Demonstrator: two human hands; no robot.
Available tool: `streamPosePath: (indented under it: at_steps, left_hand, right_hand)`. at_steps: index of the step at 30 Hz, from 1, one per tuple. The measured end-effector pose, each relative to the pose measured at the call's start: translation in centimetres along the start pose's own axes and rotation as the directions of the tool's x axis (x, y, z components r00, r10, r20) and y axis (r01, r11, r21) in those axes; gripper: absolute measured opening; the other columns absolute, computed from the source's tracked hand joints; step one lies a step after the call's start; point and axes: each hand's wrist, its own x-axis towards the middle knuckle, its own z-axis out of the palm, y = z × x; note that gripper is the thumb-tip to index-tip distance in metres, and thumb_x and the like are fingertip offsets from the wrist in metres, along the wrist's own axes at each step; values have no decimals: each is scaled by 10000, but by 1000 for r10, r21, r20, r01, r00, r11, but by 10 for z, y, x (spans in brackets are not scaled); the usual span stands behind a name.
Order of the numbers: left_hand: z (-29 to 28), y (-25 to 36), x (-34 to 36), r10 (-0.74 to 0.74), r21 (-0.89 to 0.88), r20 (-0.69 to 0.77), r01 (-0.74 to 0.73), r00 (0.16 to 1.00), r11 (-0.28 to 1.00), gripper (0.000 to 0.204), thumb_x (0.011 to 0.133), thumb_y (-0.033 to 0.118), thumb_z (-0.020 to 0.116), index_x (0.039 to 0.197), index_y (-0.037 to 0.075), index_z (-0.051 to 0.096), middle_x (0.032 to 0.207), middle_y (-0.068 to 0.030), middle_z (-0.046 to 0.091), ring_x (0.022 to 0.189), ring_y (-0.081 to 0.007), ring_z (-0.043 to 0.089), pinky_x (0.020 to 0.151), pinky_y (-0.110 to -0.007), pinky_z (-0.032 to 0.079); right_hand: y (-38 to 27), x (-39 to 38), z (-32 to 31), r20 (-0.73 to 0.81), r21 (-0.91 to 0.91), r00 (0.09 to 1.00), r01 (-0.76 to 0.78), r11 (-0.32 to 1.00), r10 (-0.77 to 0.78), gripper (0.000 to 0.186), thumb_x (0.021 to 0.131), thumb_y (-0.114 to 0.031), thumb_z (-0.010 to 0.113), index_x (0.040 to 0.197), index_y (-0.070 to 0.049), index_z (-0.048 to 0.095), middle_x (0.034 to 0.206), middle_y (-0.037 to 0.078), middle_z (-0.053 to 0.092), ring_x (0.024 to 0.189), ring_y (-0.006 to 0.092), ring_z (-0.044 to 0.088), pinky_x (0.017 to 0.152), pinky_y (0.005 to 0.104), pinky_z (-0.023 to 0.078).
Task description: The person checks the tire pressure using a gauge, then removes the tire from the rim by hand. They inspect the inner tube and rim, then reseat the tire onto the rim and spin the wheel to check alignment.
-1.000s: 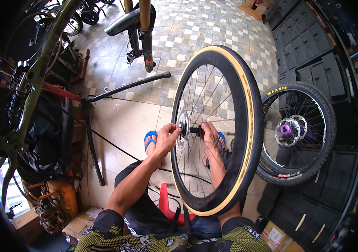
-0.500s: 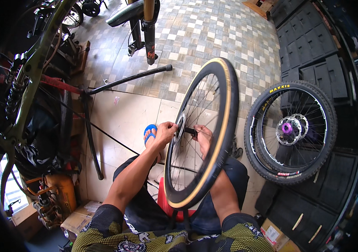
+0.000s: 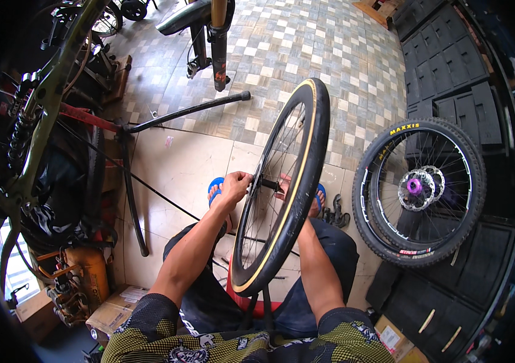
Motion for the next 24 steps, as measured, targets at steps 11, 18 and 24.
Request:
streamPosePath:
  at_steps: [11,18,24]
  left_hand:
    - [-10,-7,11,-22,-70,-50,19,998,997,310,999,323,753,983,18,802,700,-30,692,568,-106,571,540,-318,462]
    - [-7,-10,12,-8,-54,-45,6,999,999,302,991,306,754,965,8,800,710,-47,699,604,-130,593,575,-340,481]
    - [-11,-7,9,-38,-56,-40,36,998,998,308,984,297,756,970,-9,798,726,-61,707,621,-143,601,592,-350,492]
  right_hand:
    - [-26,-14,37,30,-457,957,269,848,-288,351,1090,-225,638,1314,30,726,1063,35,760,856,91,691,735,218,545]
    - [-31,-9,32,91,-648,966,243,722,-243,339,1106,-120,588,1342,115,653,1313,160,724,1157,177,718,990,270,574]
    - [-30,-5,28,98,-481,967,254,839,-236,302,1075,-229,643,1235,19,706,995,45,710,854,101,655,746,239,527]
